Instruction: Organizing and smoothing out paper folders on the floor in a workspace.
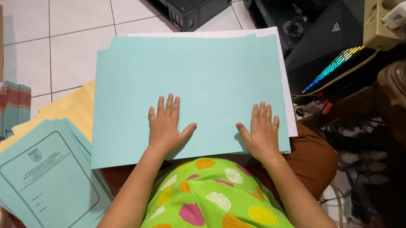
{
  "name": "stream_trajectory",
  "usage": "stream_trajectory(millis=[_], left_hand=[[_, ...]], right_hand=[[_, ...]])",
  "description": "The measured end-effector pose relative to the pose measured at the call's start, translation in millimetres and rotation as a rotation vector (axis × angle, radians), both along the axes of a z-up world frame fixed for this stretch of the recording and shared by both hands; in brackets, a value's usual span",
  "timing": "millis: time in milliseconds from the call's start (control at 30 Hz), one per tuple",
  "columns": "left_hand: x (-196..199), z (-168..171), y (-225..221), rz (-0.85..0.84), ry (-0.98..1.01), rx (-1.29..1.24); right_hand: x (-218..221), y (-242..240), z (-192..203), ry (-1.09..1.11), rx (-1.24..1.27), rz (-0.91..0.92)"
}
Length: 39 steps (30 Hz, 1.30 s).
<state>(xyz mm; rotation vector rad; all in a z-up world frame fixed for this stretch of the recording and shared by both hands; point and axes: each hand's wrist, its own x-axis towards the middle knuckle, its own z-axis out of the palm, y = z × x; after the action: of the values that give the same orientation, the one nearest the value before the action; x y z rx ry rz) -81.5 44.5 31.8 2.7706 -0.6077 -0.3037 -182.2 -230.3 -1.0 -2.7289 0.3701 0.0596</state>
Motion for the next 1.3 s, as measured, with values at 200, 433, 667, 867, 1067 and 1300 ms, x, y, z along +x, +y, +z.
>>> stream_trajectory(millis=[200,433,667,867,1067,1300], left_hand=[[2.4,0.6,-0.7,-0.008,0.023,0.005],[3.1,6.6,-2.4,-0.008,0.01,0.012],[0.6,1.2,-0.5,0.011,-0.019,-0.014],[0.3,-8.1,0.1,0.015,-0.06,-0.008],[-3.3,-4.0,1.3,0.011,-0.064,-0.04],[-3.3,1.1,1.3,0.006,-0.046,-0.012]], right_hand=[[135.5,-29.3,-7.6,-0.043,-0.039,-0.033],[258.4,-65.7,-13.8,-0.066,-0.102,-0.053],[128.4,-32.8,4.7,-0.042,-0.098,0.0],[-25.8,-7.4,0.7,-0.022,-0.066,-0.027],[-41.8,-9.3,-4.5,-0.12,0.005,-0.128],[-34.1,0.2,26.3,-0.224,-0.055,-0.022]])
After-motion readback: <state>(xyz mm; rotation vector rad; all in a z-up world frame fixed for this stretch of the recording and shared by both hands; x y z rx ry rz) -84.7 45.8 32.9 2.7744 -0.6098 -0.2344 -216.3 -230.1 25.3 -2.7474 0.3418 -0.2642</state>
